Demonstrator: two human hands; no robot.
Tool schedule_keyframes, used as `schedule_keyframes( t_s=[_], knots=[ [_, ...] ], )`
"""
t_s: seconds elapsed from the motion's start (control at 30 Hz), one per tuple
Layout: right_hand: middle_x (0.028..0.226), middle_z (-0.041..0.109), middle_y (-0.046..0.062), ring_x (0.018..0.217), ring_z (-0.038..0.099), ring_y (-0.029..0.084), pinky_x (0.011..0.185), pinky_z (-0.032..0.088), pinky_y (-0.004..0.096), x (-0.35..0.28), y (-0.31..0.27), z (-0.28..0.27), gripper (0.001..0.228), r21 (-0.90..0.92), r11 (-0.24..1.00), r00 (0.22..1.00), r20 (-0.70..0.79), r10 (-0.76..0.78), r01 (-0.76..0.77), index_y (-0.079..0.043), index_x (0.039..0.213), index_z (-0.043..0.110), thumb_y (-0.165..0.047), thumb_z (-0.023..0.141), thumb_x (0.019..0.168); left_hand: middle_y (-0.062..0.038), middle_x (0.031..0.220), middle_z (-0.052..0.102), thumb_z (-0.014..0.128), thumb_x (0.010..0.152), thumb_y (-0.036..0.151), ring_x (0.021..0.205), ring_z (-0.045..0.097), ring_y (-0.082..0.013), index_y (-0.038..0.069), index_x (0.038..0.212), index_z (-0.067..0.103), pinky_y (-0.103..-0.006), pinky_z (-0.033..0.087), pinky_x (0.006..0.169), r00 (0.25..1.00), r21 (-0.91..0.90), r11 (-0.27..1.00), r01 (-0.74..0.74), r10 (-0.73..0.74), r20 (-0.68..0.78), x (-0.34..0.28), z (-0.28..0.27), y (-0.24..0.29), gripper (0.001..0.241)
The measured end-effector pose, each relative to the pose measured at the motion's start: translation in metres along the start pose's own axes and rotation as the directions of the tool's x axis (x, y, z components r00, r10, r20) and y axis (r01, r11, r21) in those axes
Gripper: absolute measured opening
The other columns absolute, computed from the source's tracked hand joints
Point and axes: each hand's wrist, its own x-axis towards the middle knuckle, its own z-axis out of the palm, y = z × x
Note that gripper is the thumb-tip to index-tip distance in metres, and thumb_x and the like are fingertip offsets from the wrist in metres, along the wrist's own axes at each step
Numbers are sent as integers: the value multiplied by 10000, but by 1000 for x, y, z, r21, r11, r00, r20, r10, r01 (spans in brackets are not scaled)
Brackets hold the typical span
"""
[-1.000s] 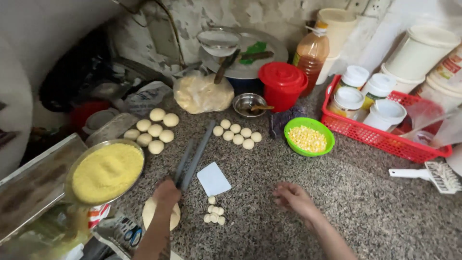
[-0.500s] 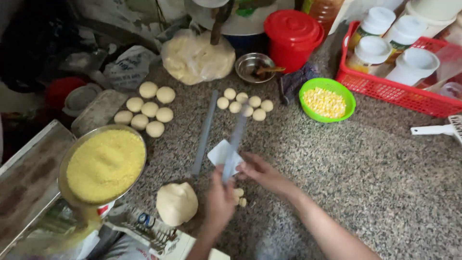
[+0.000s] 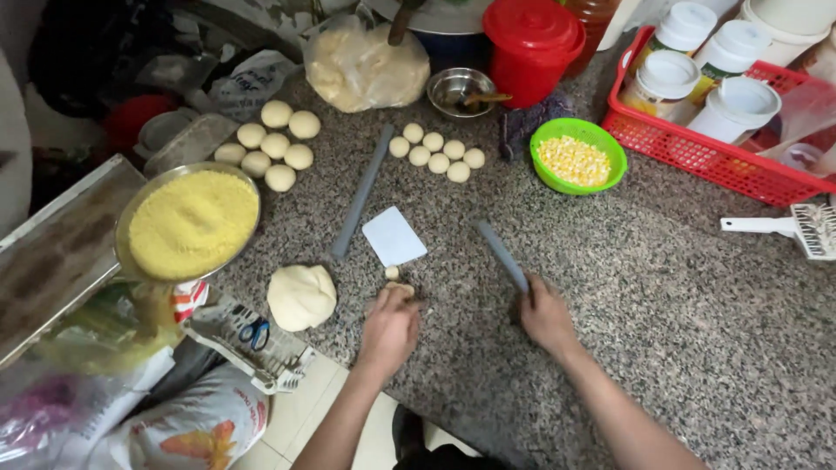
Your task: The recorder is shaping pieces of dough, coating them, placing them on a baking tray, and rolling small dough strips on a workbench.
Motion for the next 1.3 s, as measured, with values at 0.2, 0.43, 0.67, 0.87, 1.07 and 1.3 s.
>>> schedule_keyframes(
  t_s=[0.2,0.43,0.67,0.87,1.07,1.3],
  knots=[
    [1211,606,234,1132,591,441,977,511,511,-34,12,-16,537,-225,962,980,-90,-180,156,-171,1407,571,-120,643,877,-147,1144,611,683,838,93,1195,546,-324,46,1029,723,-476,446,1009,981,372,928,-27,-47,188,0,43,15,200],
    [1248,564,240,1094,584,421,938,509,530,-34,-5,-27,628,-308,941,987,-32,-154,137,-165,1395,546,-238,743,802,-74,919,686,563,977,138,918,650,-238,97,935,694,-423,544,931,920,364,887,285,-359,156,-68,-7,3,144],
    [1201,602,161,1108,566,359,977,487,507,-13,-79,-20,557,-284,950,987,-52,-151,131,-158,1448,533,-244,662,913,-92,901,701,657,637,155,840,664,-329,179,885,771,-424,499,756,956,525,819,233,-94,-278,-171,-60,-70,275],
    [1268,597,203,1193,533,416,1036,414,558,1,-113,-5,473,-166,898,864,-249,-438,407,-125,1308,623,-190,705,846,-137,894,747,639,960,263,808,700,-314,57,909,760,-437,559,798,847,131,840,527,-507,-158,-70,-66,-49,244],
    [1192,638,171,1117,580,370,1001,470,470,3,-106,-33,398,2,947,944,-79,-320,321,-99,1257,682,-166,685,865,-192,970,730,609,950,232,881,687,-389,28,935,747,-501,545,784,953,15,956,292,-289,-89,45,-20,-37,247],
    [1203,678,138,1067,680,291,957,549,404,-8,-87,-75,336,125,987,993,-83,-88,98,-114,1261,701,-206,670,940,-181,999,690,684,871,225,974,690,-402,35,944,708,-499,570,772,948,258,916,308,-318,-5,65,41,-51,205]
  ],
)
